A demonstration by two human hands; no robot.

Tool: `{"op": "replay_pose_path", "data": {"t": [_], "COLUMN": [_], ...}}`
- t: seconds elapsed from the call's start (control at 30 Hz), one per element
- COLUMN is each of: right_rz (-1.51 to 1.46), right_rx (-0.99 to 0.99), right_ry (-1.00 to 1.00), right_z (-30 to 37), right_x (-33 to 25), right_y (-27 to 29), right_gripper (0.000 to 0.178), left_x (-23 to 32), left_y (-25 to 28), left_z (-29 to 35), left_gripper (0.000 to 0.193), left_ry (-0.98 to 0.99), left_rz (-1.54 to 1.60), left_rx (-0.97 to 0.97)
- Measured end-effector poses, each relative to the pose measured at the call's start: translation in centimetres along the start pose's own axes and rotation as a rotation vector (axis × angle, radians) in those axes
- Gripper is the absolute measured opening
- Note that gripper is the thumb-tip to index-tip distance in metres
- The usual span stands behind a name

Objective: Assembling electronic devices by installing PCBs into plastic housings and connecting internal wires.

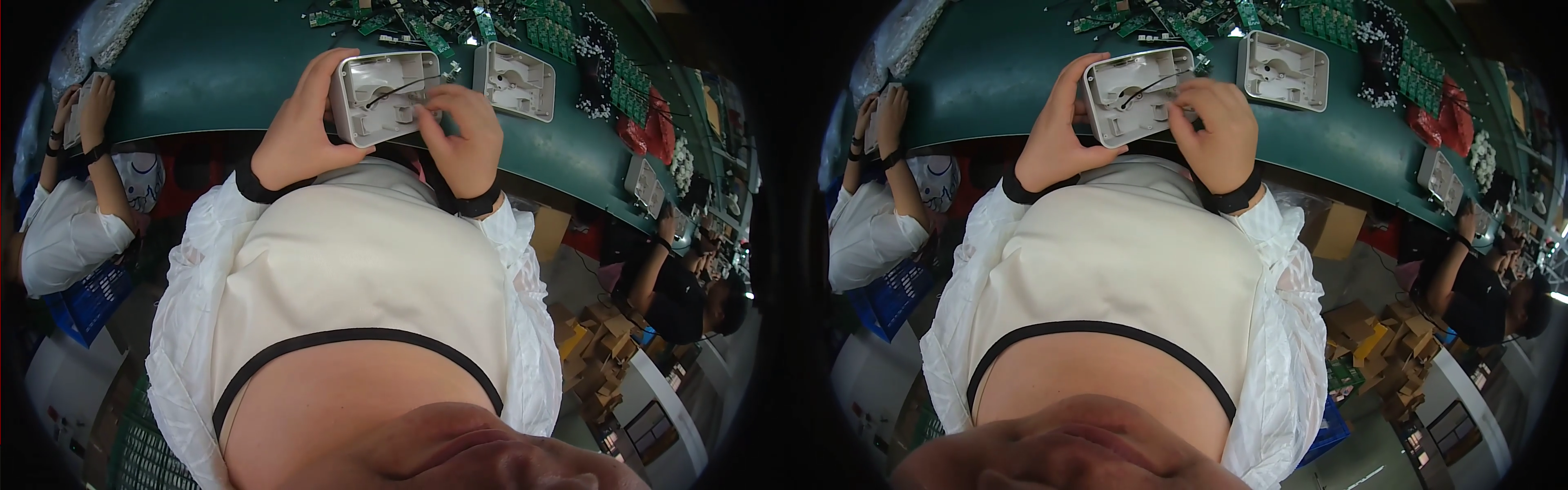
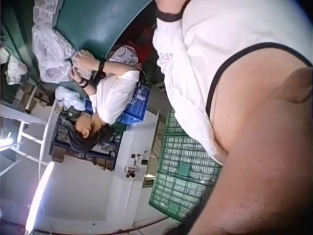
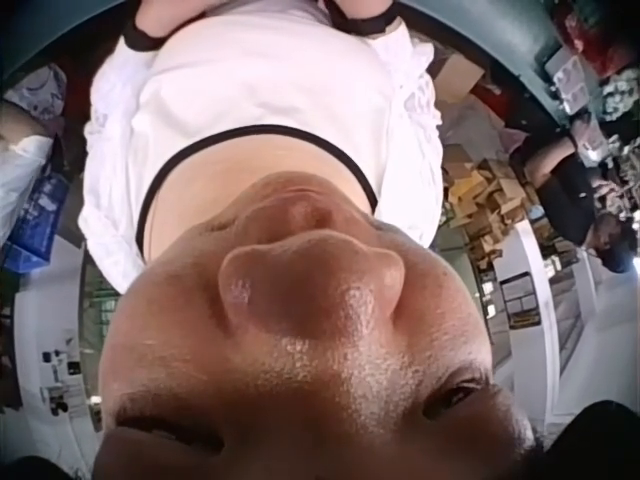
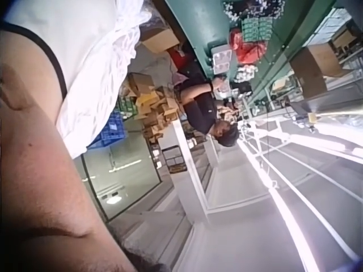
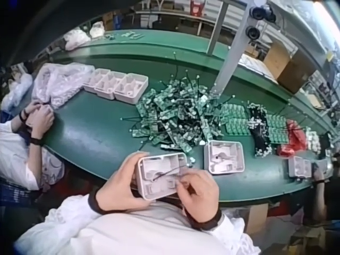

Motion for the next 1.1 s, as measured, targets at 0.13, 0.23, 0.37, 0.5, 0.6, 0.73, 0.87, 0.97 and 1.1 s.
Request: {"op": "replay_pose_path", "data": {"t": [0.13,0.23,0.37,0.5,0.6,0.73,0.87,0.97,1.1], "right_rz": [-0.169,-0.339,-0.293,-0.047,-0.3,-0.574,-0.579,-0.481,-0.46], "right_rx": [0.215,0.297,0.178,0.0,-0.327,-0.393,-0.355,-0.314,-0.244], "right_ry": [-0.333,-0.571,-0.36,0.028,0.04,-0.06,-0.003,0.114,0.048], "right_z": [1.5,2.4,1.2,-2.1,-1.7,-0.2,0.1,-0.3,0.0], "right_x": [3.5,5.8,5.7,1.0,-0.2,-0.7,-1.4,-2.5,-2.1], "right_y": [1.1,0.7,1.4,2.8,-0.6,-2.3,-2.4,-2.1,-2.7], "right_gripper": [0.024,0.027,0.027,0.029,0.029,0.023,0.019,0.018,0.018], "left_x": [-0.4,-0.3,-1.0,0.3,0.1,-0.1,-1.3,-1.8,-2.6], "left_y": [0.1,0.1,0.2,0.6,0.2,0.3,0.3,0.3,0.2], "left_z": [-0.3,-0.5,-0.6,0.0,0.2,0.3,0.0,0.3,0.3], "left_gripper": [0.103,0.104,0.103,0.103,0.103,0.104,0.104,0.105,0.105], "left_ry": [0.026,0.019,0.107,-0.131,-0.126,-0.095,-0.009,0.069,0.106], "left_rz": [0.027,0.025,0.032,-0.287,-0.088,-0.09,0.031,0.103,0.131], "left_rx": [-0.024,-0.037,-0.083,0.08,0.074,0.052,0.03,0.003,0.009]}}
Point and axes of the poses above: each hand's wrist, its own z-axis away from the middle knuckle, its own y-axis out of the back of the hand, x = y × z, the point moved 10 cm from there along -z, towards the middle knuckle, and after that the axes turned 13 degrees about y, right-handed, at the moved point
